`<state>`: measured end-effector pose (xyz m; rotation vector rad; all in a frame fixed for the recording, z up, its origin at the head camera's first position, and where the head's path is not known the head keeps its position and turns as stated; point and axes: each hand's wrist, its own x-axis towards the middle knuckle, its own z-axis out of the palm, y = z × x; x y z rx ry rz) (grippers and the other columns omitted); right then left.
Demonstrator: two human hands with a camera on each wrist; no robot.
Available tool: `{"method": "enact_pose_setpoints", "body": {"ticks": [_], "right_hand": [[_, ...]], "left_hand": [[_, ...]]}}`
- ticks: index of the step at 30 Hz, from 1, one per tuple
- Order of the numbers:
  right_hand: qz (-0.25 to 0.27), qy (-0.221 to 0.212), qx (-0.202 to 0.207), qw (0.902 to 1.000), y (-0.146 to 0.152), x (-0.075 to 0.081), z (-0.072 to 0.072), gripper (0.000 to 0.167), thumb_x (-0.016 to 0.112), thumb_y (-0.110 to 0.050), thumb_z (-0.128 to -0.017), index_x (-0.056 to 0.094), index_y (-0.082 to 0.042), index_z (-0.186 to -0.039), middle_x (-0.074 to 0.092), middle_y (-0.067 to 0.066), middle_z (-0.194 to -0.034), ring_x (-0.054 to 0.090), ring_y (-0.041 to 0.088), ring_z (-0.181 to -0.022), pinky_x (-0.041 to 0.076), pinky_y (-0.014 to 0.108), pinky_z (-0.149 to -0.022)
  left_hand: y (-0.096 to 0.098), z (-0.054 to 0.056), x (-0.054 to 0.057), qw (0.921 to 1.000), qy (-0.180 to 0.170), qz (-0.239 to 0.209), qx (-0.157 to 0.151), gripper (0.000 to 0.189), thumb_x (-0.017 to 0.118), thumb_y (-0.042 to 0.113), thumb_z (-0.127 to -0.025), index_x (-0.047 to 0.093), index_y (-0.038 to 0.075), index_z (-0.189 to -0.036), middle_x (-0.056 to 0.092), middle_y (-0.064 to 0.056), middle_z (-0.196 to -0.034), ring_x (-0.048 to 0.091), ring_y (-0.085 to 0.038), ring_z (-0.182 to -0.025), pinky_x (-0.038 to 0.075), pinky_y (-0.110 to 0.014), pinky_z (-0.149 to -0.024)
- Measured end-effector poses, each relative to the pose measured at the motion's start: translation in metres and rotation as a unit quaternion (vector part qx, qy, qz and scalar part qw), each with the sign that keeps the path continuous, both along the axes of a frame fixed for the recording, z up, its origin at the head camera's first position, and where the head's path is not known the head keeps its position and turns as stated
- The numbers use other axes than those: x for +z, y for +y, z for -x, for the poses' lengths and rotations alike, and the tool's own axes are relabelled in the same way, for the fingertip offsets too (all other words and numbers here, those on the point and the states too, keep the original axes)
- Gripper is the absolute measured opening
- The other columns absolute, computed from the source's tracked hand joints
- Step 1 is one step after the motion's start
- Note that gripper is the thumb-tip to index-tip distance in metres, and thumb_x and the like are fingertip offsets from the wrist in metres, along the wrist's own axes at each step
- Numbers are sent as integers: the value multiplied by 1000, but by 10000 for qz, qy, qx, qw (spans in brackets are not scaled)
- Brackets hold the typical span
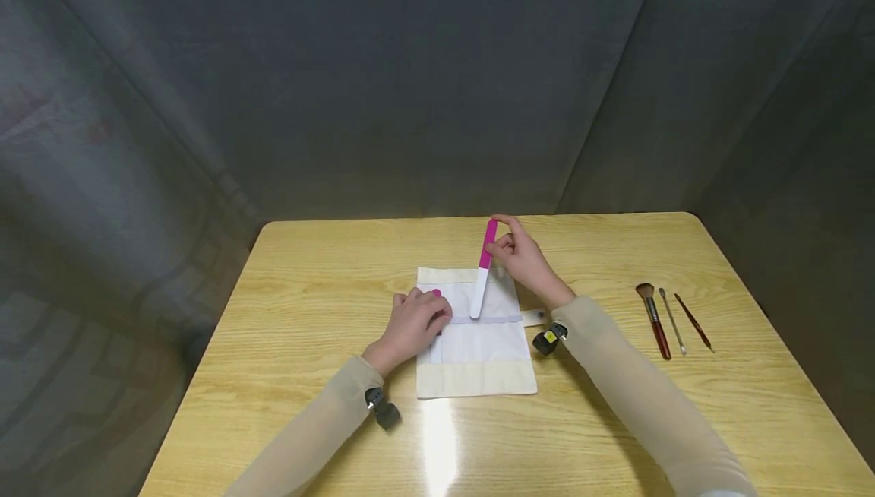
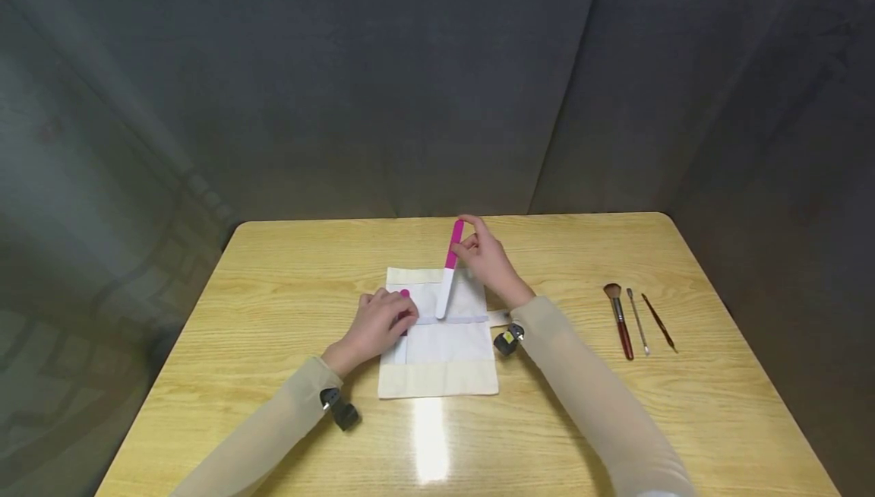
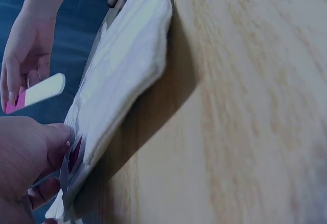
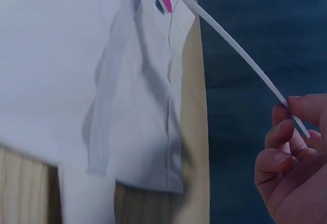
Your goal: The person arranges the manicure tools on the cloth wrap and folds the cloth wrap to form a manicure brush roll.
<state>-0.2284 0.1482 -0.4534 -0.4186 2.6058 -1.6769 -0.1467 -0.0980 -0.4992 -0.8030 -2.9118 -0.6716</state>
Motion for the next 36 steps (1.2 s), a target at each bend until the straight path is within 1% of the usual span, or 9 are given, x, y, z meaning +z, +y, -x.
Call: {"method": "enact_pose_setpoints", "body": {"ticks": [3, 7, 9, 14, 16, 21, 26, 32, 36], "right_hand": [[110, -8, -23, 9999, -6, -3, 3, 58, 62, -10, -97, 35, -9, -149, 63, 15, -88, 56, 32, -72, 43, 27, -57], [233, 8, -52, 9997, -13, -6, 7, 60, 62, -10, -97, 34, -9, -150, 63, 19, -91, 56, 32, -71, 43, 26, -56], [283, -20, -41, 9996, -16, 2, 3, 59, 61, -7, -97, 33, -7, -150, 62, 24, -92, 55, 32, -71, 43, 25, -56], [286, -58, -104, 9995, -21, -5, 6, 58, 61, -7, -97, 35, -10, -149, 62, 18, -90, 54, 26, -68, 43, 27, -55], [277, -56, -105, 9995, -22, -17, 12, 58, 62, -10, -97, 35, -13, -149, 62, 13, -88, 54, 22, -67, 43, 28, -55], [275, -102, 78, 9995, -26, -22, 13, 57, 61, -10, -98, 36, -14, -149, 63, 11, -88, 54, 20, -65, 43, 28, -55], [347, -65, 335, 9988, -30, -25, 14, 56, 60, -8, -98, 36, -12, -148, 62, 12, -87, 53, 19, -64, 43, 28, -57], [281, -270, 464, 9982, -34, -26, 14, 56, 60, -10, -99, 37, -13, -149, 62, 10, -87, 51, 19, -63, 42, 28, -56], [239, -373, 537, 9976, -35, -26, 13, 56, 60, -10, -99, 36, -12, -150, 62, 10, -87, 51, 20, -62, 41, 28, -55]], "left_hand": [[0, 1, 0, 10000, -9, 6, 11, 11, 65, 24, -96, 61, 27, -87, 56, 12, -87, 45, -15, -87, 31, -46, -84], [0, 1, 0, 10000, -14, -3, 29, 11, 65, 25, -96, 61, 27, -87, 55, 13, -86, 45, -15, -87, 31, -46, -85], [0, 1, 0, 10000, -40, -10, 39, 10, 65, 25, -96, 61, 28, -87, 56, 13, -87, 45, -15, -87, 31, -45, -85], [0, 1, -1, 10000, -61, -35, 49, 10, 65, 24, -96, 62, 27, -87, 57, 12, -88, 46, -15, -88, 31, -45, -85], [0, 0, 0, 9999, -75, -52, 48, 9, 65, 24, -96, 62, 27, -87, 57, 12, -89, 46, -15, -88, 31, -45, -85], [1, 0, 0, 9999, -86, -85, 40, 9, 65, 25, -96, 63, 26, -88, 58, 11, -89, 46, -15, -87, 32, -44, -84], [1, -1, 1, 9999, -76, -115, 41, 10, 66, 25, -96, 62, 26, -87, 58, 12, -87, 45, -15, -86, 32, -43, -83], [1, -2, 3, 9998, -60, -211, 37, 11, 67, 23, -95, 62, 25, -86, 57, 12, -85, 45, -15, -85, 32, -44, -82], [0, -2, 2, 9997, -11, -241, 25, 12, 67, 22, -95, 61, 25, -85, 56, 12, -84, 45, -15, -84, 33, -44, -82]]}}
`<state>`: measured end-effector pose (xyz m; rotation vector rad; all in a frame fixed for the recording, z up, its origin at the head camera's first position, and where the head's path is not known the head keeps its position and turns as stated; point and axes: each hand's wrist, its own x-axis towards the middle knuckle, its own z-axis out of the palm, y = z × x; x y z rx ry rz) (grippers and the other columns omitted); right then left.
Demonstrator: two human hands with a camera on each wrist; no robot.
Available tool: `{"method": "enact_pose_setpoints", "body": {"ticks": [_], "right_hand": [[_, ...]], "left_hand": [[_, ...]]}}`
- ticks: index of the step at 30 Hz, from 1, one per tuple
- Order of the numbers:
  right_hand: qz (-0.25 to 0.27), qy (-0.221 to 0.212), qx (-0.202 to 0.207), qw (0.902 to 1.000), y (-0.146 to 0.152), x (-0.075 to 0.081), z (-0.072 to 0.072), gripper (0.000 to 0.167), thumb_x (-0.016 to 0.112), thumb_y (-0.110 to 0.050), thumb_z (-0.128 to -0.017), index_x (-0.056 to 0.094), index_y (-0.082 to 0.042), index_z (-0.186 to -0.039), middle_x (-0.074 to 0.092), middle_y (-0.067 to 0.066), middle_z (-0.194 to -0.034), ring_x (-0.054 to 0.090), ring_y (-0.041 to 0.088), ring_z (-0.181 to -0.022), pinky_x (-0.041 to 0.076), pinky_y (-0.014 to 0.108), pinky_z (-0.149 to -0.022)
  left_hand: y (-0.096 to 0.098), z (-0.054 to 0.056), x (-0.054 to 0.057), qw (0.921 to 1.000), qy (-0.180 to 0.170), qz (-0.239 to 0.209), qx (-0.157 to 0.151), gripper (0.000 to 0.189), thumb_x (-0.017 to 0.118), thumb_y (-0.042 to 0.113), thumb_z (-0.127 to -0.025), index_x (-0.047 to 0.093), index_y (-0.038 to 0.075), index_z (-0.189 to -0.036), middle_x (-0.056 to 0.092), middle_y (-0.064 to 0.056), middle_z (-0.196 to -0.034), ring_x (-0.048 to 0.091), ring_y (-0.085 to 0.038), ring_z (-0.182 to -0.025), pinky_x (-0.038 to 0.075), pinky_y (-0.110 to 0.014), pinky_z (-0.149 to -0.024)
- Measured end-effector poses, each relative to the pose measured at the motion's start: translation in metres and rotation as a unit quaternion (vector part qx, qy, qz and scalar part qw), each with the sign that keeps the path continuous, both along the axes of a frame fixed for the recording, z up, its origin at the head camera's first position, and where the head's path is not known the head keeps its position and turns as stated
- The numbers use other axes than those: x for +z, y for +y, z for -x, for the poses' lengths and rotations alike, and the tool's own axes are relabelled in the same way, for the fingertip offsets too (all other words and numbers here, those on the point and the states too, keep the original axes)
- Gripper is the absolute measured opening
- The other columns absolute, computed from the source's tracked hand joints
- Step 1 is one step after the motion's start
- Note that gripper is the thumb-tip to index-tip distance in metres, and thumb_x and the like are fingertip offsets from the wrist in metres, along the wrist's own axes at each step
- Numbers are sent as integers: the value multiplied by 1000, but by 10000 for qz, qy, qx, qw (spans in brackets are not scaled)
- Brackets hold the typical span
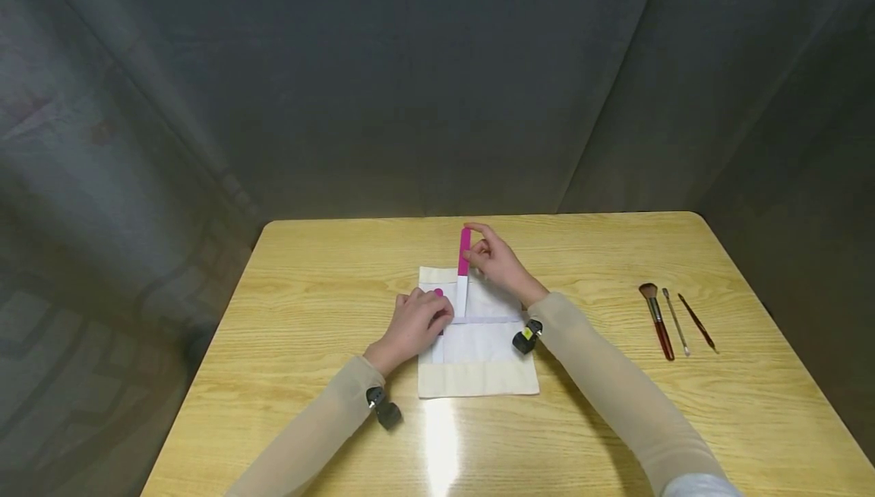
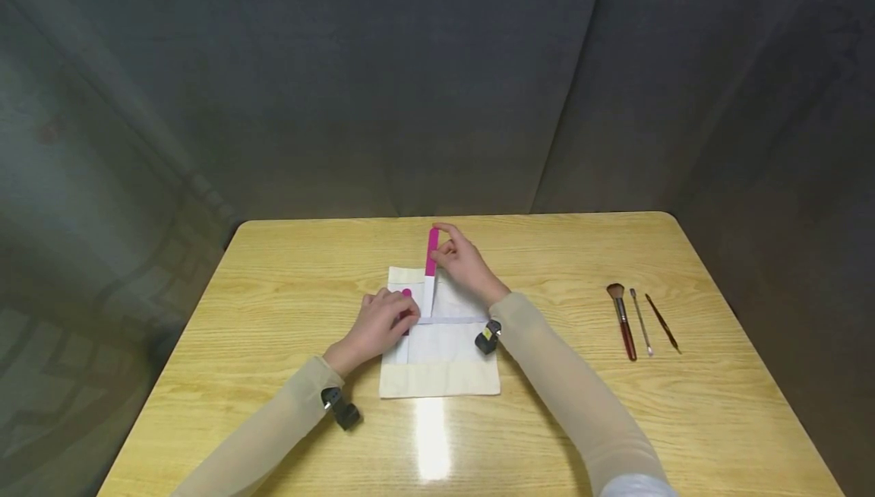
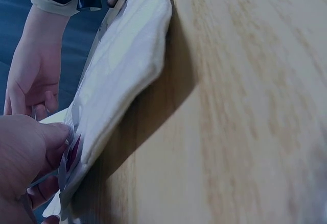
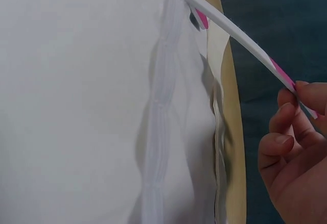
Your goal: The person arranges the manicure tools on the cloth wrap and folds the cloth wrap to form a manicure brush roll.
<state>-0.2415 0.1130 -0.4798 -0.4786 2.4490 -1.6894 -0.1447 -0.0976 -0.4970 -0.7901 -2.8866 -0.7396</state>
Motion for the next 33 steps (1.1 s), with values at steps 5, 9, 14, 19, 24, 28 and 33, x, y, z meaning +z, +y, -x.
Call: {"method": "enact_pose_setpoints", "body": {"ticks": [5, 9, 14, 19, 24, 28, 33], "right_hand": [[-48, -76, 80, 9999, -1, -2, -1, 58, 60, -11, -99, 34, -10, -151, 62, 11, -87, 51, 20, -63, 41, 28, -57], [-114, -240, 48, 9996, -2, -3, -3, 59, 62, -12, -98, 34, -6, -150, 63, 11, -87, 50, 19, -64, 41, 28, -58], [-444, -359, -139, 9983, -4, -4, -5, 44, 65, -18, -97, 50, -3, -136, 62, 7, -84, 50, 16, -65, 39, 27, -56], [-517, -260, -39, 9983, -7, -7, -6, 24, 65, -16, -96, 61, 0, -114, 63, 8, -83, 52, 16, -63, 41, 27, -56], [-712, -331, -2, 9969, -8, -4, -9, 20, 65, -18, -96, 65, -2, -108, 64, 7, -85, 53, 18, -65, 43, 28, -59], [-824, -513, -18, 9953, -8, -3, -10, 22, 65, -22, -97, 66, -4, -110, 64, 7, -85, 53, 18, -67, 44, 28, -61], [-913, -586, 42, 9941, -7, -6, -11, 23, 64, -22, -97, 67, -3, -110, 63, 6, -83, 52, 17, -65, 43, 29, -61]], "left_hand": [[0, 0, -2, 10000, -15, 34, 22, 10, 67, 22, -94, 62, 25, -86, 58, 12, -85, 46, -15, -85, 33, -44, -83], [-1, 0, -4, 10000, 0, 58, 14, 7, 68, 21, -93, 64, 24, -88, 58, 11, -85, 47, -16, -85, 33, -45, -82], [-1, 0, -3, 9999, -51, 88, 23, 6, 67, 22, -93, 64, 24, -89, 57, 12, -85, 47, -16, -85, 33, -44, -82], [-1, 0, -2, 9999, -112, 95, 42, 6, 67, 23, -94, 64, 24, -89, 58, 12, -85, 47, -15, -85, 32, -43, -83], [-1, 2, -2, 9998, -142, 96, 51, 7, 67, 21, -94, 63, 24, -89, 58, 12, -86, 46, -15, -86, 32, -42, -83], [-1, 3, -2, 9998, -158, 118, 65, 6, 67, 21, -95, 64, 24, -89, 59, 12, -87, 47, -15, -86, 32, -42, -83], [-2, 4, -4, 9998, -138, 129, 61, 6, 66, 23, -95, 64, 24, -90, 60, 11, -88, 46, -15, -86, 33, -42, -83]]}}
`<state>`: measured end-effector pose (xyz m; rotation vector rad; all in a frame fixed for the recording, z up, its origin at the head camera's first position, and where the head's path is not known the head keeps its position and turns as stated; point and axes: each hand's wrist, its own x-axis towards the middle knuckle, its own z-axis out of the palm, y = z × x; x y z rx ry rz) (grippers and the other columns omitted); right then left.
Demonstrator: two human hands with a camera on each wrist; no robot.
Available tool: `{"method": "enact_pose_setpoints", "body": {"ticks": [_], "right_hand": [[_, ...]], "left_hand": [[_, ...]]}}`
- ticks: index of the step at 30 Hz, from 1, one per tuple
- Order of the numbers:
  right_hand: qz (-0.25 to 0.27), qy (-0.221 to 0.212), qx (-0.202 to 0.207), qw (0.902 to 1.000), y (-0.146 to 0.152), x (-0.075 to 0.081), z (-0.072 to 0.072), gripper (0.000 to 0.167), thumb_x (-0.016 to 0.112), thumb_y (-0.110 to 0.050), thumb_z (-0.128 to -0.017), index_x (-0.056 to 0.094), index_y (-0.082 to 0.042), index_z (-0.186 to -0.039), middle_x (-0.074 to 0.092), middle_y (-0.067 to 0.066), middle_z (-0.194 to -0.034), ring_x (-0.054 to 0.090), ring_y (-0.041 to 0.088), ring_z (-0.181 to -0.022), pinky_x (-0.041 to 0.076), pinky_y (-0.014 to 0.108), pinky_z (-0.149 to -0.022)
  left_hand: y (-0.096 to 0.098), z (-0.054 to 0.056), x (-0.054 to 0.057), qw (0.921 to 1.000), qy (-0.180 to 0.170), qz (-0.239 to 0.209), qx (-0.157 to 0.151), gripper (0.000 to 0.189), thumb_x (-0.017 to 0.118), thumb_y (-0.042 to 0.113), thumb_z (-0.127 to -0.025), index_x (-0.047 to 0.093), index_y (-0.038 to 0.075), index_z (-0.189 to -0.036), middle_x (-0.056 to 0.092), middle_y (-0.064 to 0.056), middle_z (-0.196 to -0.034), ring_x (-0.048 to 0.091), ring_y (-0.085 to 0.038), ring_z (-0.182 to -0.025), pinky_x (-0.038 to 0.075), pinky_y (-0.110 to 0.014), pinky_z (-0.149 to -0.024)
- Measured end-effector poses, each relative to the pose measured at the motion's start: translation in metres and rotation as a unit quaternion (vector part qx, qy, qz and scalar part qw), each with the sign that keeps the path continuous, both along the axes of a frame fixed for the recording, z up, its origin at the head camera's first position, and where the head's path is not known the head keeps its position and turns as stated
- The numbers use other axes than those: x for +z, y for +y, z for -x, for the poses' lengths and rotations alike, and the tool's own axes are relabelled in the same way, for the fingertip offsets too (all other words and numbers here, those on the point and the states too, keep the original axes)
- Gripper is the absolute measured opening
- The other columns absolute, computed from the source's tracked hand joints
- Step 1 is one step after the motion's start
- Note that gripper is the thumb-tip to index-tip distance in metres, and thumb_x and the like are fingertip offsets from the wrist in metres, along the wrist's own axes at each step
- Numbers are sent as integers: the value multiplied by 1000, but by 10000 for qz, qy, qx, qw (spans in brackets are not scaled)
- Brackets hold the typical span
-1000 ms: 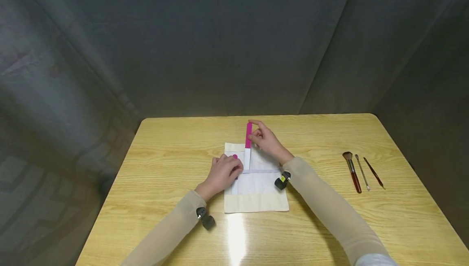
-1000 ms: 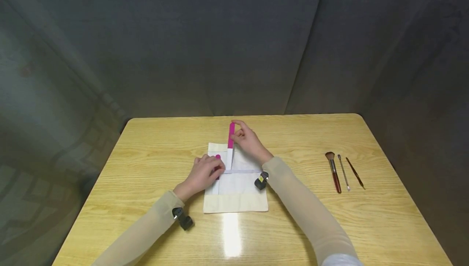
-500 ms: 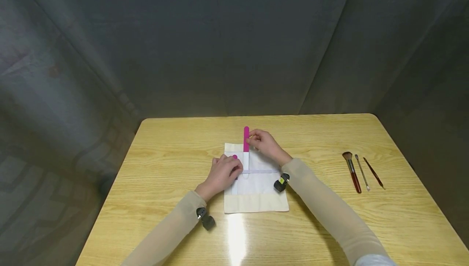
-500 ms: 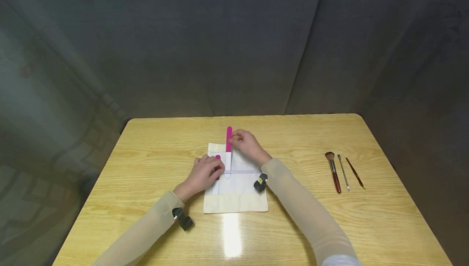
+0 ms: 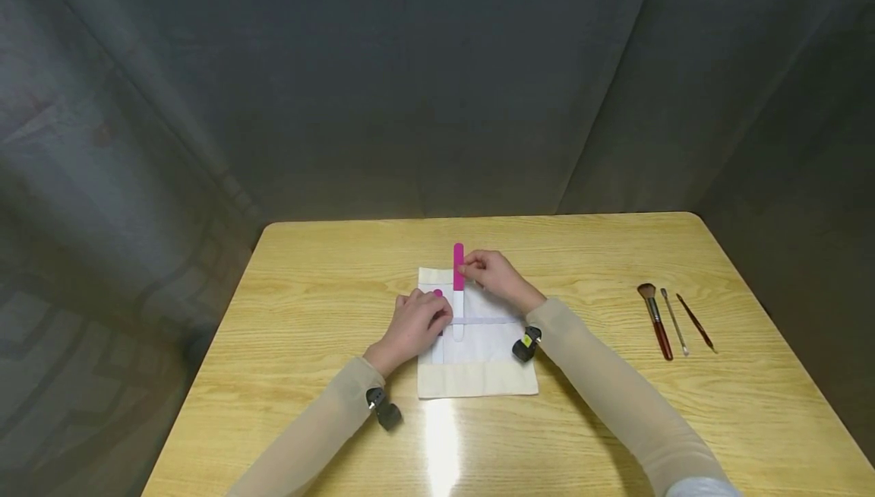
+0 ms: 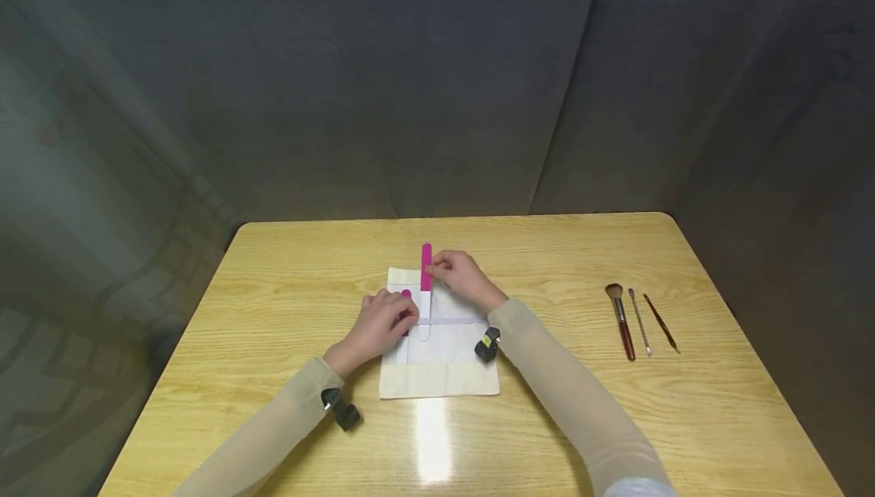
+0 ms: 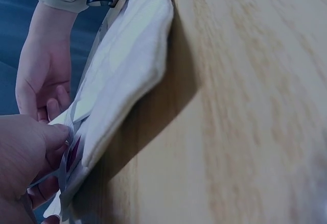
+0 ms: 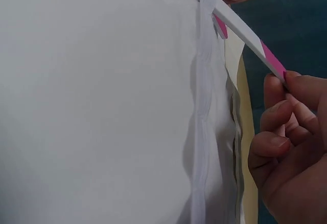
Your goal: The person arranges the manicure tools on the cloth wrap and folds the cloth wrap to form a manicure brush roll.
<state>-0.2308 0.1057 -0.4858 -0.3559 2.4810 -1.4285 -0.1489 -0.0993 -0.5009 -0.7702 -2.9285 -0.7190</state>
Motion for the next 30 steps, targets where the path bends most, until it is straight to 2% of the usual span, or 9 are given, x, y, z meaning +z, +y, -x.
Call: {"method": "enact_pose_setpoints", "body": {"ticks": [6, 18, 30], "right_hand": [[-18, 50, 166, 9998, 0, -3, -3, 19, 65, -19, -97, 68, -2, -105, 61, 6, -76, 50, 15, -61, 41, 29, -61], [-124, 8, 427, 9990, -1, -5, -14, 17, 64, -20, -97, 69, -4, -100, 60, 3, -72, 47, 12, -57, 39, 28, -59], [-482, 201, 713, 9961, 0, -7, -23, 16, 65, -21, -96, 69, -5, -96, 62, -1, -76, 52, 13, -67, 42, 29, -63]], "left_hand": [[0, 1, -1, 10000, 62, -3, -8, 7, 66, 23, -95, 63, 24, -89, 59, 12, -87, 47, -15, -86, 33, -42, -83], [0, 2, -2, 10000, 43, -10, -5, 8, 64, 23, -96, 62, 25, -88, 56, 13, -84, 45, -14, -84, 33, -42, -83], [1, 2, 1, 10000, -22, 78, 36, 6, 64, 26, -97, 64, 24, -91, 55, 12, -83, 46, -14, -85, 33, -42, -83]]}}
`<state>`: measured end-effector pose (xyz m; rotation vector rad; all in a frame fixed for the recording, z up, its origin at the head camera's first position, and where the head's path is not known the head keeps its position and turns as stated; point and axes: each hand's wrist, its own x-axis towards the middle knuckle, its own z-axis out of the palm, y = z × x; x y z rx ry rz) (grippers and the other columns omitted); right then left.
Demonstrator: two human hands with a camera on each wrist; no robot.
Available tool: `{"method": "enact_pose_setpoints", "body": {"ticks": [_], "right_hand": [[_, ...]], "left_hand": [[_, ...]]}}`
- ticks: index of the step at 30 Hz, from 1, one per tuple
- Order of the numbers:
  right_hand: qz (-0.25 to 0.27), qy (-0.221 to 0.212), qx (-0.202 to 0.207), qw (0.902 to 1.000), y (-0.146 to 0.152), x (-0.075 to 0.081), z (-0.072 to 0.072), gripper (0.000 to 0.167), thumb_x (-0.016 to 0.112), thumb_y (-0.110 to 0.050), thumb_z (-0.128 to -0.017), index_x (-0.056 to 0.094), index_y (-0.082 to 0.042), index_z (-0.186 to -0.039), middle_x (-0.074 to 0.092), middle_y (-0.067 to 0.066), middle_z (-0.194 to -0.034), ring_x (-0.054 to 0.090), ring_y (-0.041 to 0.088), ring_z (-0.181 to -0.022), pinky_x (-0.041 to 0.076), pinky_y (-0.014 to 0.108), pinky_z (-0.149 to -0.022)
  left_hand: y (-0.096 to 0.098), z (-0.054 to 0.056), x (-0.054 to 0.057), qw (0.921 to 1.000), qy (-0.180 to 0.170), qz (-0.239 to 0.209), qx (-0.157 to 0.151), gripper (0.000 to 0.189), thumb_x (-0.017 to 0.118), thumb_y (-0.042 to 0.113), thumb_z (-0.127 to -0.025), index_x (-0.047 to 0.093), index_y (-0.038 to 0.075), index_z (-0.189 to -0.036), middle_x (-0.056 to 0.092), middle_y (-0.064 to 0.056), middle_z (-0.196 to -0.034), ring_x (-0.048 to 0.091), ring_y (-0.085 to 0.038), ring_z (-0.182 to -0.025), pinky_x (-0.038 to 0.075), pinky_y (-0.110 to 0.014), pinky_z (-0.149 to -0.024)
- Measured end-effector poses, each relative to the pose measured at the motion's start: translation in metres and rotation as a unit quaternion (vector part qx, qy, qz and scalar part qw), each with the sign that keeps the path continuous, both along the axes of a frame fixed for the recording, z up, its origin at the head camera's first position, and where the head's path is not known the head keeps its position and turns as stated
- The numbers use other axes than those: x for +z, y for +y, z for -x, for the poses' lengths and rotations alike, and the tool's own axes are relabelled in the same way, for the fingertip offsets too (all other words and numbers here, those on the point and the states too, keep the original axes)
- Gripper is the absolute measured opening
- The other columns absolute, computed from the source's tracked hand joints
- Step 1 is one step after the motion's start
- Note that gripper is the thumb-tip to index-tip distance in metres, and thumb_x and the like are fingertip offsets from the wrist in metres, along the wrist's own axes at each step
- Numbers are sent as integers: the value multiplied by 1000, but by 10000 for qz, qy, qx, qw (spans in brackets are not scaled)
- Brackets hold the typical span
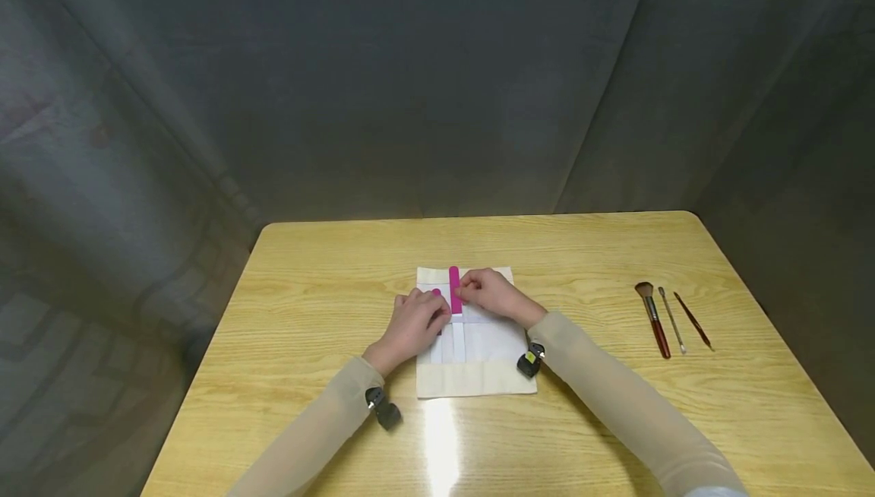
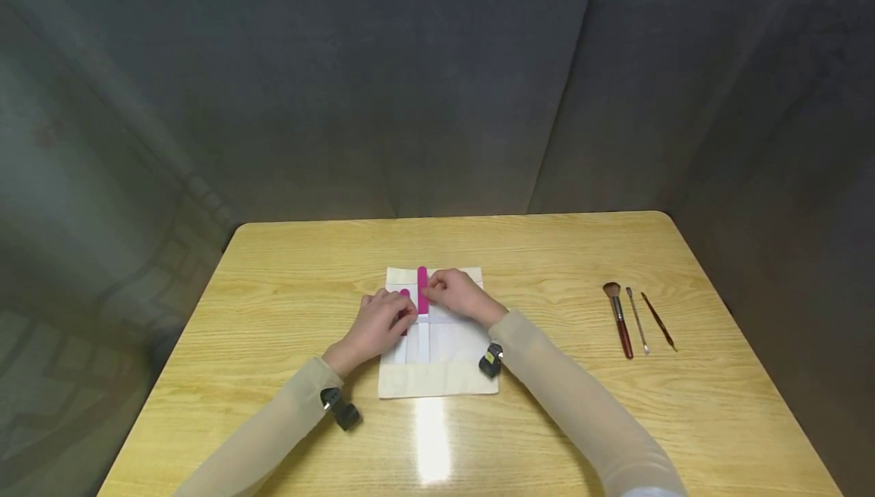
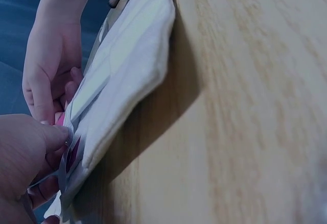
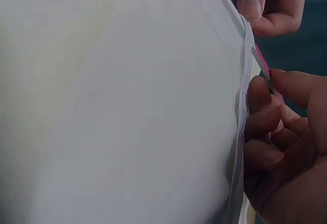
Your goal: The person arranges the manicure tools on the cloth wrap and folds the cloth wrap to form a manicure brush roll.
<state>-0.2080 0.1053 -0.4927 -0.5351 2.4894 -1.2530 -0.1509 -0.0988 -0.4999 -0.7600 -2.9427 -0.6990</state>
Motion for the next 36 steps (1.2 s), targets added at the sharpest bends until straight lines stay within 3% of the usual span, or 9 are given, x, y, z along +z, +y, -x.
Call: {"method": "enact_pose_setpoints", "body": {"ticks": [10, 36], "right_hand": [[-157, 265, 117, 9995, 2, 2, -7, 15, 65, -21, -95, 68, -6, -93, 58, -2, -72, 50, 12, -65, 41, 28, -61], [-496, 265, 539, 9970, 0, 11, -19, 13, 66, -15, -92, 67, -7, -82, 56, -4, -64, 49, 9, -61, 41, 26, -59]], "left_hand": [[0, 0, -1, 10000, 23, -43, 19, 7, 64, 25, -96, 63, 24, -89, 54, 13, -81, 46, -14, -84, 33, -42, -83], [0, 1, -3, 9997, 177, -171, -16, 7, 66, 24, -96, 63, 22, -89, 53, 11, -80, 46, -16, -84, 33, -44, -81]]}}
